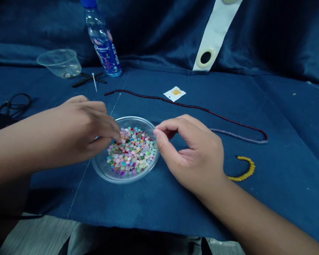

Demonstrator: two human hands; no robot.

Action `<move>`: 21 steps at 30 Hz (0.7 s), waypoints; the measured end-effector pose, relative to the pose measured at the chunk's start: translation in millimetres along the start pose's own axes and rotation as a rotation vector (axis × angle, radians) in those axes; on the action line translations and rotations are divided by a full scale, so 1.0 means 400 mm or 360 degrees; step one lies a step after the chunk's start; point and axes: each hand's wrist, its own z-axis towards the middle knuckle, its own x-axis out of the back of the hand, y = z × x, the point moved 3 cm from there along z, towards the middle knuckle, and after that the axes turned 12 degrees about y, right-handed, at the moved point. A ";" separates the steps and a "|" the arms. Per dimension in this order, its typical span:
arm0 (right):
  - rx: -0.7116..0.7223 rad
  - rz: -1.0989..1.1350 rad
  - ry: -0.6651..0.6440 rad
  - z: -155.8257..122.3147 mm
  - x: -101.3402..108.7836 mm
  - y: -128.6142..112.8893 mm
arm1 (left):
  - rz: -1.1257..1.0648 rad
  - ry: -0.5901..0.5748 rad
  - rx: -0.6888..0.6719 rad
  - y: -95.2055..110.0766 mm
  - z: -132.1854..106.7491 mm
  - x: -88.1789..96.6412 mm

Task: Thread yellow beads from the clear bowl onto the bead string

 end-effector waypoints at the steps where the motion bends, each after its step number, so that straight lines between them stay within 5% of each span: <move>1: -0.0001 -0.0003 0.0002 0.000 0.000 0.000 | 0.0045 0.0034 -0.0026 0.000 0.000 0.003; 6: -0.0020 0.0005 0.0010 0.002 0.002 0.000 | 0.0313 0.0053 -0.0182 0.026 -0.006 0.012; 13: -0.0019 0.0024 0.0001 0.004 0.001 -0.004 | 0.0277 -0.0517 0.0260 0.038 -0.006 -0.011; 21: -0.0022 0.0006 0.0011 0.003 -0.001 -0.005 | 0.0035 -0.0624 0.0478 0.032 -0.011 -0.013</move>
